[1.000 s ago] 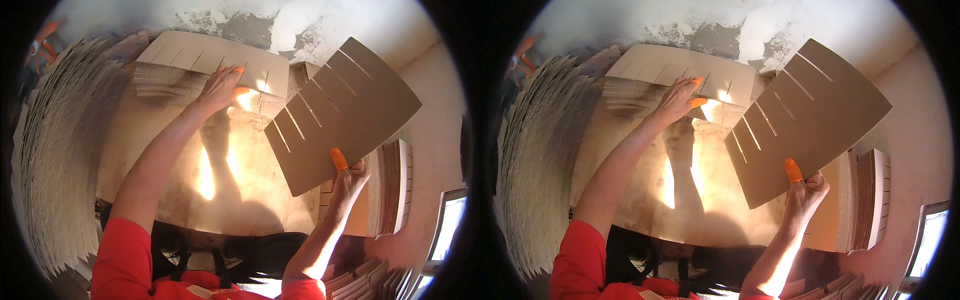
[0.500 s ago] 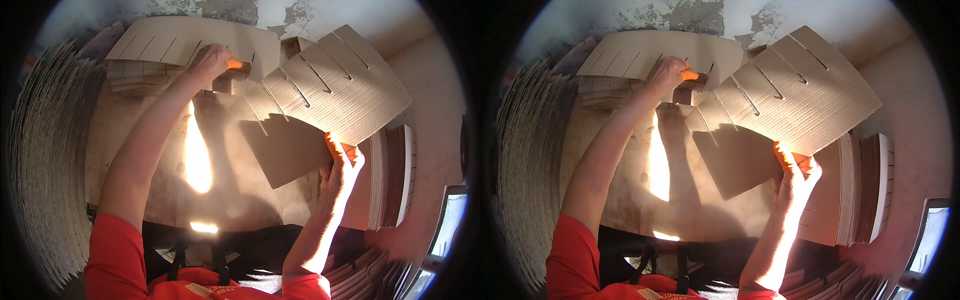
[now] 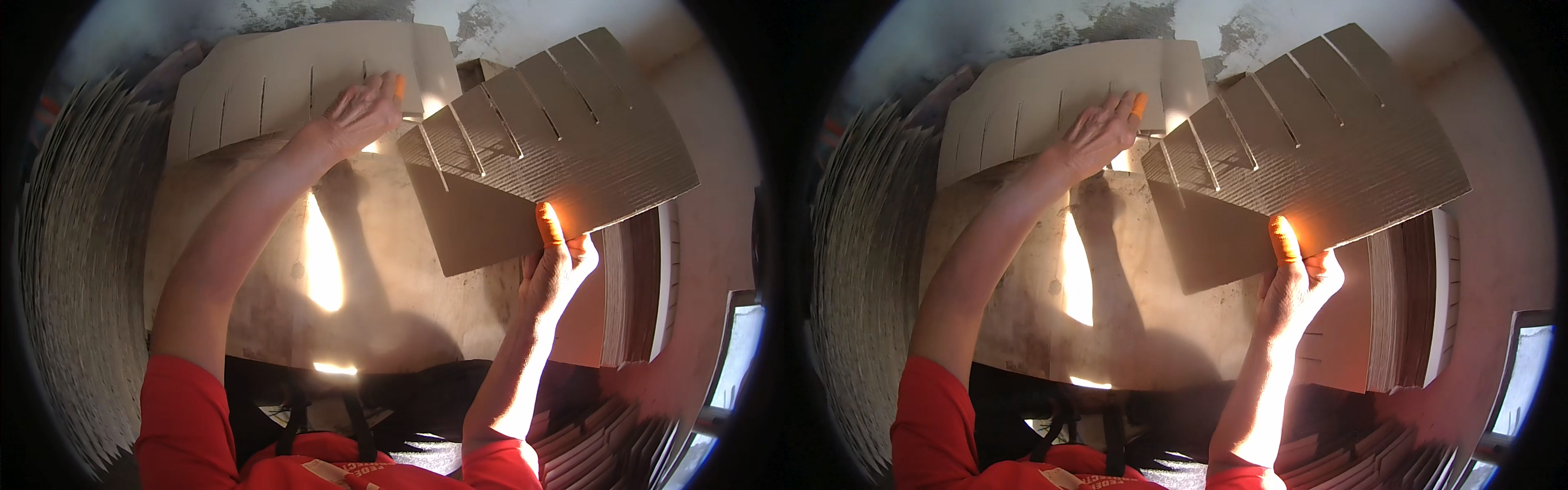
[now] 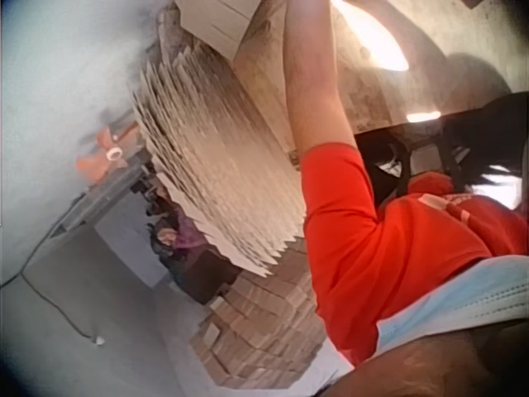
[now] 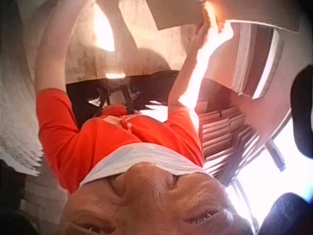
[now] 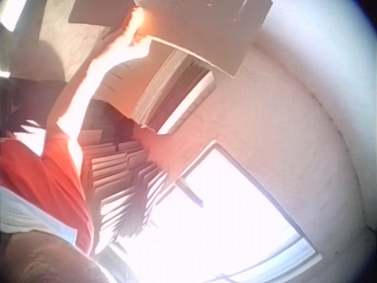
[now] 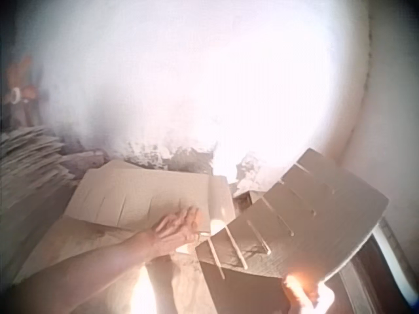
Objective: The person assembles cardboard pieces by hand, interlocking them into a larger structure. They repeatedly pick up, align, and press the pieces together to form a continuous assembly.
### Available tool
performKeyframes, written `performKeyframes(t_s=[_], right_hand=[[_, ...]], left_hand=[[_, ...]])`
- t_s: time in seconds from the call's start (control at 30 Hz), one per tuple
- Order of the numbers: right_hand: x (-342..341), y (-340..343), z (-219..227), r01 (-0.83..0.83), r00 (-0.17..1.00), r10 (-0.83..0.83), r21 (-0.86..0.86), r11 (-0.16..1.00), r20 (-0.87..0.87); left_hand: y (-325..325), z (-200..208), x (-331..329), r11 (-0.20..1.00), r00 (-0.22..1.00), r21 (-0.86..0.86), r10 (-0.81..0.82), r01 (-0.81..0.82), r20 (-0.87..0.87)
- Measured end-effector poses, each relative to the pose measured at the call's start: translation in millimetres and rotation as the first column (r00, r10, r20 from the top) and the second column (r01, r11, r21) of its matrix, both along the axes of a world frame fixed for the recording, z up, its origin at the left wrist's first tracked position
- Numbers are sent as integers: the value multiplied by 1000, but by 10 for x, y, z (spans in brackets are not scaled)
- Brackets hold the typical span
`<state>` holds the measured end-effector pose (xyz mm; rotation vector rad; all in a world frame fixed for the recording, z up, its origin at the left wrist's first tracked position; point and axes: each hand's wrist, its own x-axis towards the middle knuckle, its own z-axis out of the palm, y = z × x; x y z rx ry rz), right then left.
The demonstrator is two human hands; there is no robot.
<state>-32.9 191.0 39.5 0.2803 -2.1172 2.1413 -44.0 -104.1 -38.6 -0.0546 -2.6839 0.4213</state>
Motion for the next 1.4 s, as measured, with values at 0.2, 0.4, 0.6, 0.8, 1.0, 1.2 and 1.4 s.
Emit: performKeyframes(t_s=[0.2,0.4,0.6,0.8,1.0,1.2,1.4], right_hand=[[19,-45,-16,13,1000,-13,-12,1000,-12],[1,-76,-77,25,998,-24,22,999,-52],[-64,27,-150,-20,999,21,10,1000,-48],[-126,110,-148,-56,997,56,-4,998,-47],[-200,87,-355,-17,989,14,-20,1000,-146],[-170,132,-336,-50,999,50,105,993,-2],[-128,122,-246,-66,994,49,179,982,96]], left_hand=[[122,-157,148,986,998,-166,21,-11,62],[282,-353,281,987,998,145,-58,63,-41],[783,-60,536,976,991,174,-133,132,-3],[1132,103,661,965,956,60,-243,255,-164],[1634,132,1053,925,935,138,-349,354,-59],[1644,262,1122,747,943,586,-314,314,-105],[530,89,42,906,960,419,64,59,-274]])
